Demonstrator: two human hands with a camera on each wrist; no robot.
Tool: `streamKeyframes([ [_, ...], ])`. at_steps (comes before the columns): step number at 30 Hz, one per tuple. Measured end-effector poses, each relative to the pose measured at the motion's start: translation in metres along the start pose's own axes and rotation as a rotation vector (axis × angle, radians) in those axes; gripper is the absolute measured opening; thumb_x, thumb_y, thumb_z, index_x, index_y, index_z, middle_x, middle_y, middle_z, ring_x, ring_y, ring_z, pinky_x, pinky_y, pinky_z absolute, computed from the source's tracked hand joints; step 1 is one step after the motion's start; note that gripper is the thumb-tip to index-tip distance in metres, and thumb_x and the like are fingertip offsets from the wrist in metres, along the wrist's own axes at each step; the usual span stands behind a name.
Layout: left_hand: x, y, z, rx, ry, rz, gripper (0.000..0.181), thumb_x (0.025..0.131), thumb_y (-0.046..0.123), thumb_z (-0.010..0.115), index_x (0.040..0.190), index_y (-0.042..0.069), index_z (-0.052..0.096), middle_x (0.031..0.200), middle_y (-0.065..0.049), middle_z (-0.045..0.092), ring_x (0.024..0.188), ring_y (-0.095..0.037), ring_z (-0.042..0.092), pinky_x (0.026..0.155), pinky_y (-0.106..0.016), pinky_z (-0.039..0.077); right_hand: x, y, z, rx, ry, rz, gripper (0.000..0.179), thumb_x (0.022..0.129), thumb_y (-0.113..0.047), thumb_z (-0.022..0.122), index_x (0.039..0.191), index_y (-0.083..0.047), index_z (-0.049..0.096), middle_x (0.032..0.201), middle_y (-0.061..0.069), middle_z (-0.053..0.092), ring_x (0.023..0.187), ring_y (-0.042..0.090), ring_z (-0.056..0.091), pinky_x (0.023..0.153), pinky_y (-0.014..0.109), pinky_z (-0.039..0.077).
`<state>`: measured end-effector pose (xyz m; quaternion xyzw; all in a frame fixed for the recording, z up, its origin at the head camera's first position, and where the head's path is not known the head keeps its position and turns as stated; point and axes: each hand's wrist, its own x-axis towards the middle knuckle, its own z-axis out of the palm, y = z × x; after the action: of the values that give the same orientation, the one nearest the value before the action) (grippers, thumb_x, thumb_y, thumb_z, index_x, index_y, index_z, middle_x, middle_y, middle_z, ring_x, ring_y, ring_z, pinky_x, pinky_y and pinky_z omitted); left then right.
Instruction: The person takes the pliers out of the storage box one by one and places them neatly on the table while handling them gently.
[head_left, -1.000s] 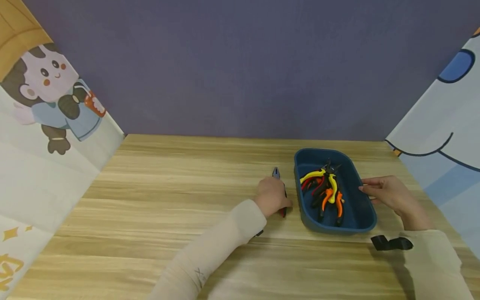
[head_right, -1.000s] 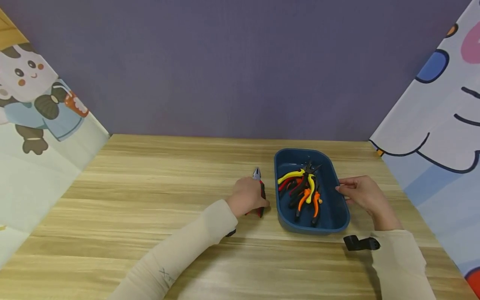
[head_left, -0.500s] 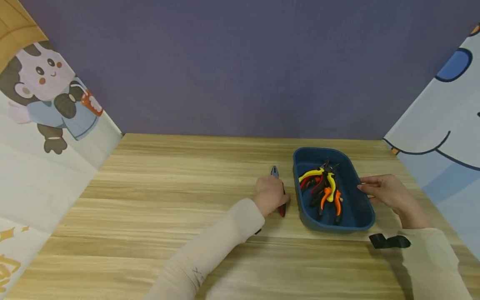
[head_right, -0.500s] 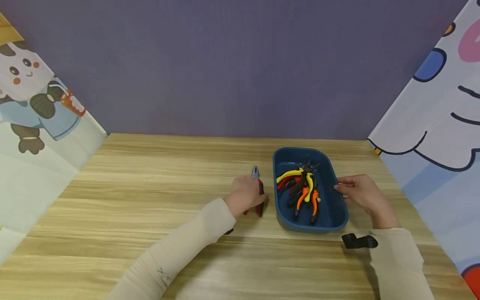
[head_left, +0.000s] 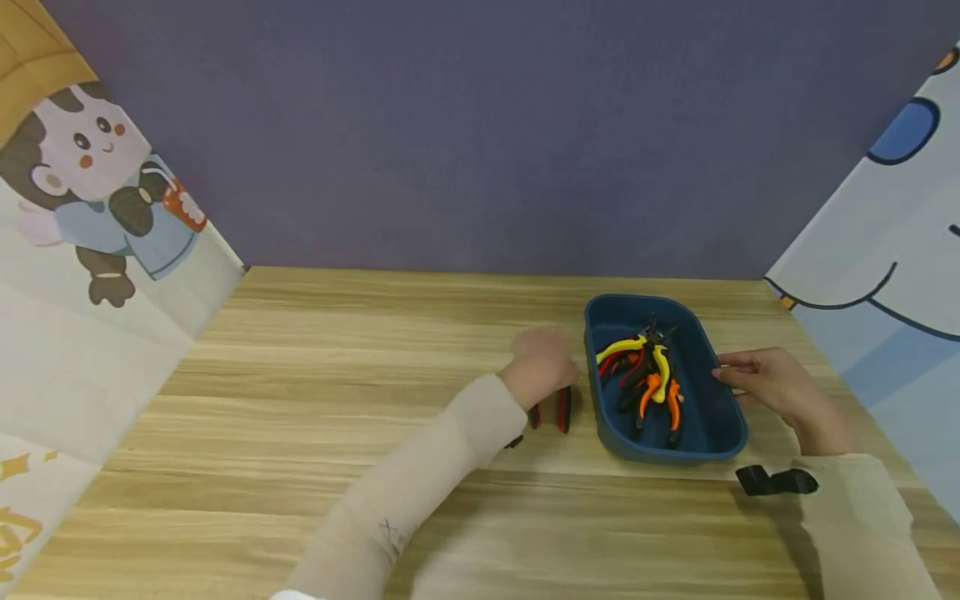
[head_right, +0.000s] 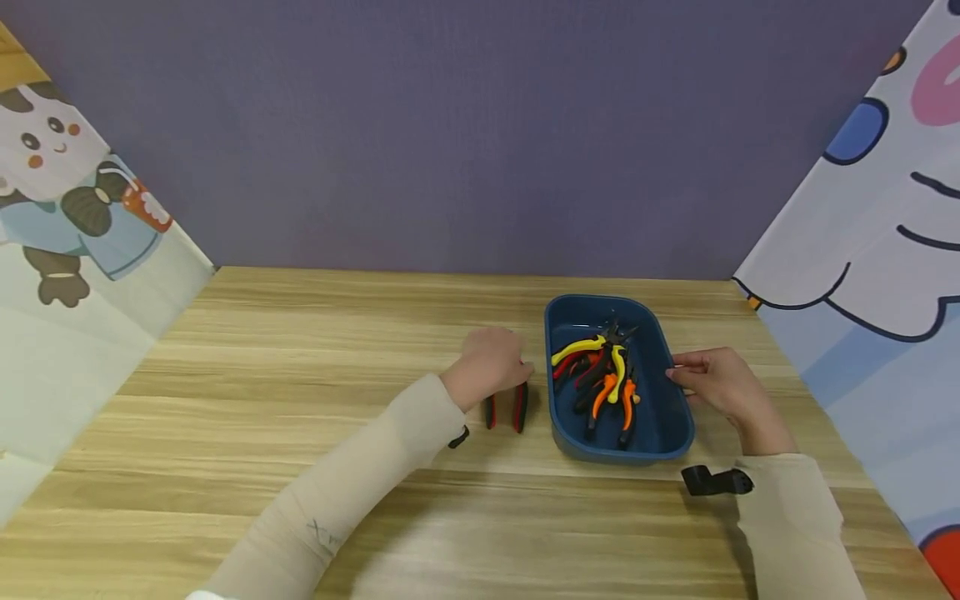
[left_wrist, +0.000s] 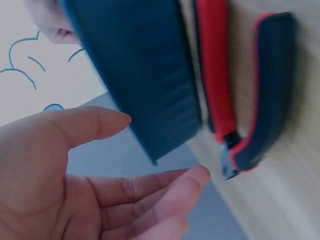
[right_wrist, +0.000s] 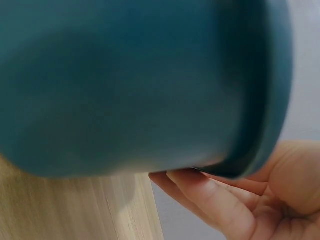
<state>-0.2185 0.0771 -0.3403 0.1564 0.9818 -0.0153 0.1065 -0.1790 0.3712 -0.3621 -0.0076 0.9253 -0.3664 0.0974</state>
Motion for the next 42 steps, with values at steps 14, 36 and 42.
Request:
streamKeyframes([
  [14,-0.002,0.029,-0.023,-0.110,0.073,0.164,0.052,0.093,0.041,0.053,0.049,0.018,0.040,0.046,0.005,0.028,0.040,-0.009,0.025,0.038,-0.022,0.021,0.000,0.001,0.000,0.017,-0.014,-0.009,0.046,0.098,-0.014,0.048,0.128,0.021,0.041,0.118,0.035,0.055,0.085,0.009,0.065,0.069,0.033,0.055],
  [36,0.009,0.080,-0.016,-0.112,0.015,0.197,0.057,0.084,0.062,0.055,0.119,0.017,0.055,0.118,0.000,0.052,0.106,-0.016,0.049,0.078,-0.026,0.047,0.001,0.003,0.000,0.054,-0.009,-0.006,0.048,0.099,-0.014,0.047,0.129,0.022,0.039,0.117,0.035,0.055,0.077,-0.003,0.062,0.069,0.034,0.055],
  [42,0.014,0.088,-0.005,-0.091,0.004,0.148,0.059,0.082,0.066,0.055,0.120,0.020,0.054,0.119,0.001,0.049,0.104,-0.014,0.046,0.078,-0.025,0.045,0.001,0.002,0.000,0.046,-0.007,-0.003,0.048,0.098,-0.015,0.048,0.129,0.021,0.040,0.118,0.035,0.055,0.079,0.002,0.064,0.069,0.034,0.055],
])
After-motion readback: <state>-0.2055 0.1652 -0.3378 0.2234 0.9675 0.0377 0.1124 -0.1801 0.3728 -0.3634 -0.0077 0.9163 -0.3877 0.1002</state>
